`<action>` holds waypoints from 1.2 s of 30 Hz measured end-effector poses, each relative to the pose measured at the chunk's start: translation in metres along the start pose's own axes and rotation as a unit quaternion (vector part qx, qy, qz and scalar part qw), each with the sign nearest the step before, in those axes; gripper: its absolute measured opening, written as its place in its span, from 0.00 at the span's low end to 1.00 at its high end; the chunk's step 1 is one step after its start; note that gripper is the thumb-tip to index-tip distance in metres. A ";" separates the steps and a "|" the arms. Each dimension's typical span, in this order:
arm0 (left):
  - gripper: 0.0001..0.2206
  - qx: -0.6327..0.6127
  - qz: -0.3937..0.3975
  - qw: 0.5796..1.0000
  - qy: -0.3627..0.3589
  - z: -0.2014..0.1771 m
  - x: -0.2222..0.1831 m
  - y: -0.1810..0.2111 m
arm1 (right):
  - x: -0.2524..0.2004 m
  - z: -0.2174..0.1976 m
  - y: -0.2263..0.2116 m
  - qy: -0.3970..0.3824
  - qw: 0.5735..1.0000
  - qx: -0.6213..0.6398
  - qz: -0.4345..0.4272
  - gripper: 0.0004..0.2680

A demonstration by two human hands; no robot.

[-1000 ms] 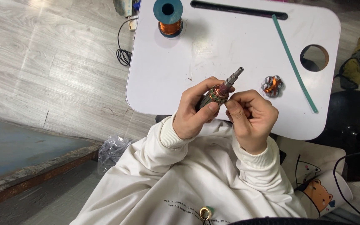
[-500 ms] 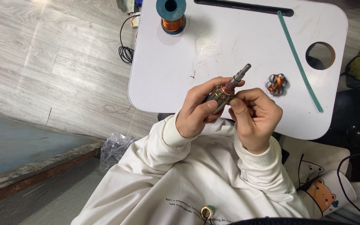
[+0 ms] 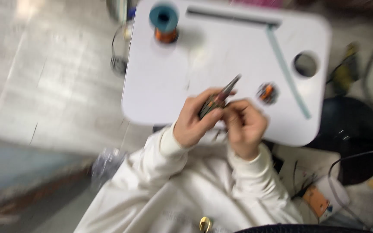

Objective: Manually winding copper wire onto the slots of a motor armature while seated on the floor.

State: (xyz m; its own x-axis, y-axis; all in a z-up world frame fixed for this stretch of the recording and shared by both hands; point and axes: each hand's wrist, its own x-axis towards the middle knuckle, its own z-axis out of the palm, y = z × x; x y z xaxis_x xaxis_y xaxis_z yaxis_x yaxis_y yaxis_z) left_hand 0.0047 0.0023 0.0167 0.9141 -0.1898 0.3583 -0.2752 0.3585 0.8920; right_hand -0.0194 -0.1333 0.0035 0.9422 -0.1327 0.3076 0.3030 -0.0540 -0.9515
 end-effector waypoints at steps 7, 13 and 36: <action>0.12 -0.070 -0.040 0.997 -0.017 -0.002 -0.009 -0.008 | 0.005 0.008 -0.011 0.010 0.999 -0.026 -0.042 0.07; 0.11 -0.062 -0.111 0.991 0.031 -0.002 -0.008 0.000 | 0.005 0.006 -0.007 -0.010 1.000 -0.003 -0.008 0.05; 0.12 -0.098 -0.083 0.989 0.078 0.004 -0.011 -0.038 | 0.023 -0.010 0.007 -0.083 0.994 0.030 -0.061 0.06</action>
State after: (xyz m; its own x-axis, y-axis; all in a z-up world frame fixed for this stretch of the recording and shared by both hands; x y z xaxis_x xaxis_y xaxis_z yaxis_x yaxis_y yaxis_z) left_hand 0.0039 -0.0132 -0.0194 0.9809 -0.1238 0.1503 -0.0677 0.5071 0.8592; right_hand 0.0033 -0.1465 0.0039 0.9067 0.0373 0.4201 0.4204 -0.0008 -0.9073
